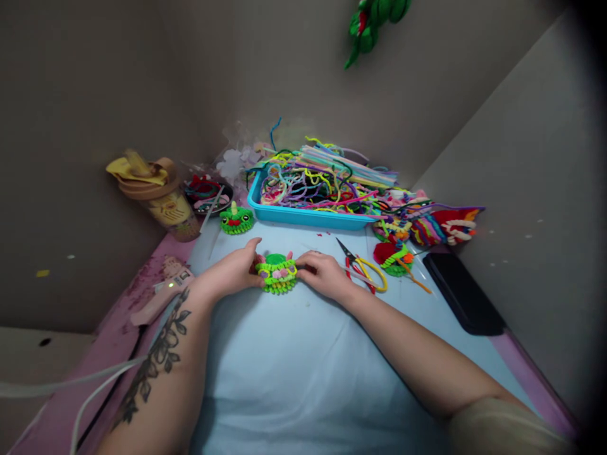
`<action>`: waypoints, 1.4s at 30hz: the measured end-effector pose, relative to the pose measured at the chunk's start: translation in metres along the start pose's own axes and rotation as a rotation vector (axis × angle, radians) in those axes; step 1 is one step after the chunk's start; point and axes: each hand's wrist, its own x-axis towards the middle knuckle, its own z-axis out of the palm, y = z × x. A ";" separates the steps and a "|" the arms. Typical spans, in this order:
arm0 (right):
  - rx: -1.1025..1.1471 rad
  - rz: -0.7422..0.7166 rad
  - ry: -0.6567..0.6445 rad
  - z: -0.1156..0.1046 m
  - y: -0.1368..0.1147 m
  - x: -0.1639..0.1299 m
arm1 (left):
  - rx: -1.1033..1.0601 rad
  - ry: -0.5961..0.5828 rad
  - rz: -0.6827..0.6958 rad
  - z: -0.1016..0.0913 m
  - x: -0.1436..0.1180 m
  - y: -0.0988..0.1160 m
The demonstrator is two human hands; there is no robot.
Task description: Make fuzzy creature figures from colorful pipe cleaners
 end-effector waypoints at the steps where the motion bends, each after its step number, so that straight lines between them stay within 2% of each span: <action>1: 0.001 -0.010 0.003 0.000 0.000 0.000 | 0.009 0.003 0.001 0.000 0.000 0.000; 18: 0.052 -0.002 0.001 -0.002 0.005 0.001 | 0.043 -0.018 -0.031 -0.002 -0.001 0.003; 26: -0.009 0.005 0.033 0.000 0.001 0.001 | 0.006 -0.012 -0.026 -0.002 -0.001 0.003; 33: -0.166 -0.057 -0.007 -0.001 0.001 0.001 | 0.021 -0.017 0.002 0.000 0.001 0.000; 42: -0.175 -0.121 -0.024 -0.006 0.002 -0.002 | -0.005 -0.011 0.000 -0.001 0.000 -0.001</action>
